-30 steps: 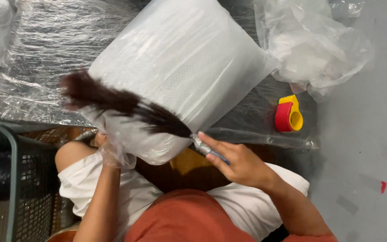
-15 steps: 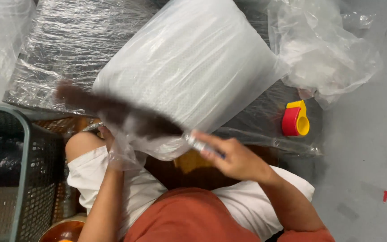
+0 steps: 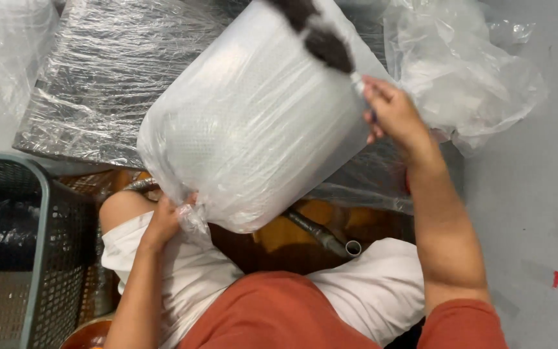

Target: The person sits on the floor and uses a feather duster to wipe the surface of a black plastic-wrapped package, then places it in a basket. The person then dusts a white bubble-wrapped package, turning it over to clean multiple sides, and finally ties the plastic bag closed.

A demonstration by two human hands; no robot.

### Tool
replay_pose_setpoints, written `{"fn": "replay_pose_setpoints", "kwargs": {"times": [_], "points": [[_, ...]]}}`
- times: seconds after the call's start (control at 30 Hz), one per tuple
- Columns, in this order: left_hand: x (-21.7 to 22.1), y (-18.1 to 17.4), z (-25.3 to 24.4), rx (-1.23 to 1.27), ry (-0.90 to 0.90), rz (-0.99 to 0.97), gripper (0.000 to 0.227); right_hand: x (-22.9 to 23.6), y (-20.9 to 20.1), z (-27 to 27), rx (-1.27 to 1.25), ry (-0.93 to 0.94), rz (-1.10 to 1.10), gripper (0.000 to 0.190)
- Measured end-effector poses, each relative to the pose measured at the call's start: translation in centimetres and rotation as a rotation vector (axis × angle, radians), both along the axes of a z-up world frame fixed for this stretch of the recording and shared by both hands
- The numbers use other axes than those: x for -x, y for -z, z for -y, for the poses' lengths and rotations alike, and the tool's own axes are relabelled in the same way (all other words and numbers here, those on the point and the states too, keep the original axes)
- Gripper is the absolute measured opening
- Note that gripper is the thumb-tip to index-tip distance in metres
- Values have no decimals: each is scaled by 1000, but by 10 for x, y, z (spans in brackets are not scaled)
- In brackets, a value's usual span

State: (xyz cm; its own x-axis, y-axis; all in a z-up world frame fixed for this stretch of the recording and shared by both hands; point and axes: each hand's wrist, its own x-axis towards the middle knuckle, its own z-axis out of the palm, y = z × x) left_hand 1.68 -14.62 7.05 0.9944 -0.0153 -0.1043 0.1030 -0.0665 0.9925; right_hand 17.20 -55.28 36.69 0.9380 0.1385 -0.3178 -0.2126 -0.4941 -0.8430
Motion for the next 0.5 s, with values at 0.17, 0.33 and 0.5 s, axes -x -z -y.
{"fn": "replay_pose_setpoints", "kwargs": {"times": [0.17,0.33,0.5], "points": [[-2,-5,0,24,23,-10,32,7,-10,-21,411,7,203,48],[12,-16,-1,121,55,26,32,121,-2,-67,143,-565,-60,47],[9,9,-9,145,63,-127,34,123,61,-13,-88,-98,134,48]]}}
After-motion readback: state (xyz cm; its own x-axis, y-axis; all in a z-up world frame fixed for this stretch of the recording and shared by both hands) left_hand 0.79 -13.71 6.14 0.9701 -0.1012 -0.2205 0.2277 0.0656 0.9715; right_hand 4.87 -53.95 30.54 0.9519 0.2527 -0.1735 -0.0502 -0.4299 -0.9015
